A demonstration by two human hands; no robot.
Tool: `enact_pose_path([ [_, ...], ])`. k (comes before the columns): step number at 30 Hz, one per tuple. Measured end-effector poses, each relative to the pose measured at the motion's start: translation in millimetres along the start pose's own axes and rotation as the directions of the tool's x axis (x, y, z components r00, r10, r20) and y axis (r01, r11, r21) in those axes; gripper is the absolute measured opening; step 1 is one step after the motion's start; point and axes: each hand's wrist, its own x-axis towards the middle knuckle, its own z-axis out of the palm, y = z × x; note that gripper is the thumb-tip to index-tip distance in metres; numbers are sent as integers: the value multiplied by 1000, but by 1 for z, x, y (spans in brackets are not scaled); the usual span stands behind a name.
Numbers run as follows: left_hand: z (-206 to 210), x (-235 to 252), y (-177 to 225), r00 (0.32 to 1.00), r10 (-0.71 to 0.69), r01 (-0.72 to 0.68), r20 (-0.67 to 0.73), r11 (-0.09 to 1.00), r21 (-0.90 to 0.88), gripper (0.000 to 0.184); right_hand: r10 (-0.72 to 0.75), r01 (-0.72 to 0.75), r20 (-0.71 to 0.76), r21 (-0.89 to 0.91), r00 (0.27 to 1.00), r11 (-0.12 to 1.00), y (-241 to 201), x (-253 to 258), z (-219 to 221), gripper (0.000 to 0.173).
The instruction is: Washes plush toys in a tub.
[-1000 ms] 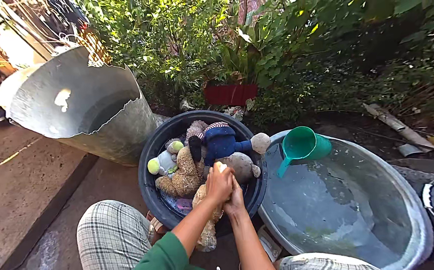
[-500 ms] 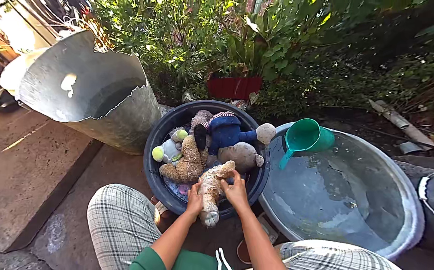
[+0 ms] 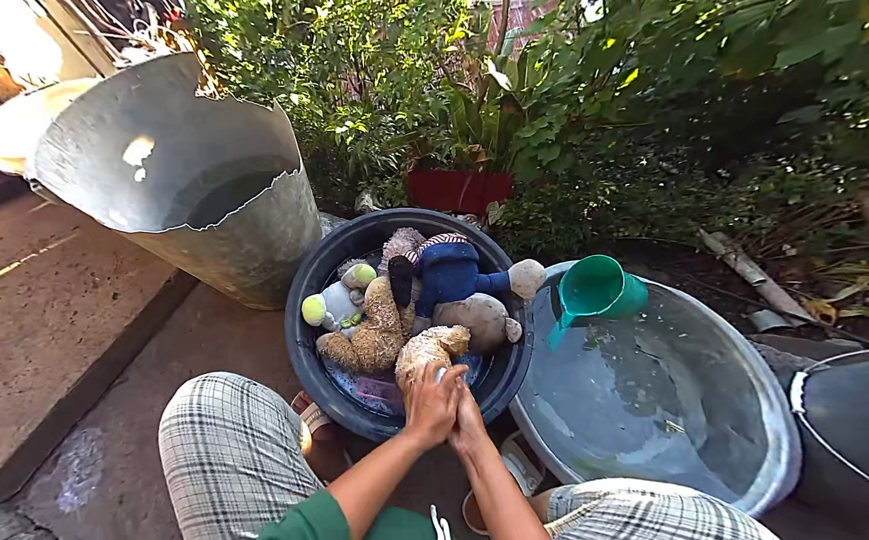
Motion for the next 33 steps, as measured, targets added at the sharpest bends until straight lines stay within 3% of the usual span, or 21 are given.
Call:
enact_pose_path([
  [1,2,9,-2,999,-16,17,-29,999,43,41,42,-42,-3,66,999,997,-2,1,1,37],
  [3,-3,28,1,978,-202,204,-44,977,61,40,127,-126,-2,116,992,985,-2,5,0,38],
  [6,-13,57,-5,828,-555,551,-84,832,-66,39,226,-224,-16,69,974,972,3,7,1,42],
  [8,-12,59,-3,762,-635,622,-129,773,-129,38,223,-221,-29,63,974,973,4,8,3,41],
  [10,-4,38,13,871,-475,476,-122,879,-20,42,143,-141,-10,83,990,987,1,8,2,39],
  [12,12,16,20,982,-161,171,-99,980,101,38,-8,4,47,92,999,996,0,9,-4,42],
  [14,19,20,7,990,43,-29,-131,993,112,35,7,-13,40,153,999,988,0,14,-4,37],
  [16,5,44,-5,997,-15,22,-72,995,95,35,129,-127,-4,146,992,981,-4,17,-3,35],
  [19,-36,86,-17,958,-286,280,17,948,148,36,210,-210,7,99,978,973,-6,16,-2,34],
  [22,-72,127,-24,970,-236,244,-63,928,282,33,68,-66,68,-22,995,998,-9,20,-8,21],
  [23,-79,139,-29,976,-198,218,-96,926,308,32,-27,38,79,-138,996,990,-7,23,-12,37],
  [25,-87,160,-43,979,-132,183,-153,902,391,36,-196,222,104,-442,975,869,-4,34,-21,69],
  [26,-88,168,-51,981,-141,188,-136,872,451,43,-265,285,122,-587,957,758,-3,39,-26,72],
  [28,-86,175,-75,969,-247,207,-9,792,574,62,-310,292,143,-808,940,511,-7,39,-29,61],
  [30,-86,174,-99,939,-337,216,70,735,642,72,-223,160,97,-944,970,287,-17,36,-26,52],
  [31,-87,173,-106,933,-352,215,79,717,663,73,-166,101,62,-967,984,235,-21,36,-25,50],
  [33,-85,167,-110,962,-266,158,54,708,688,73,-73,30,8,-949,997,314,-21,39,-25,47],
])
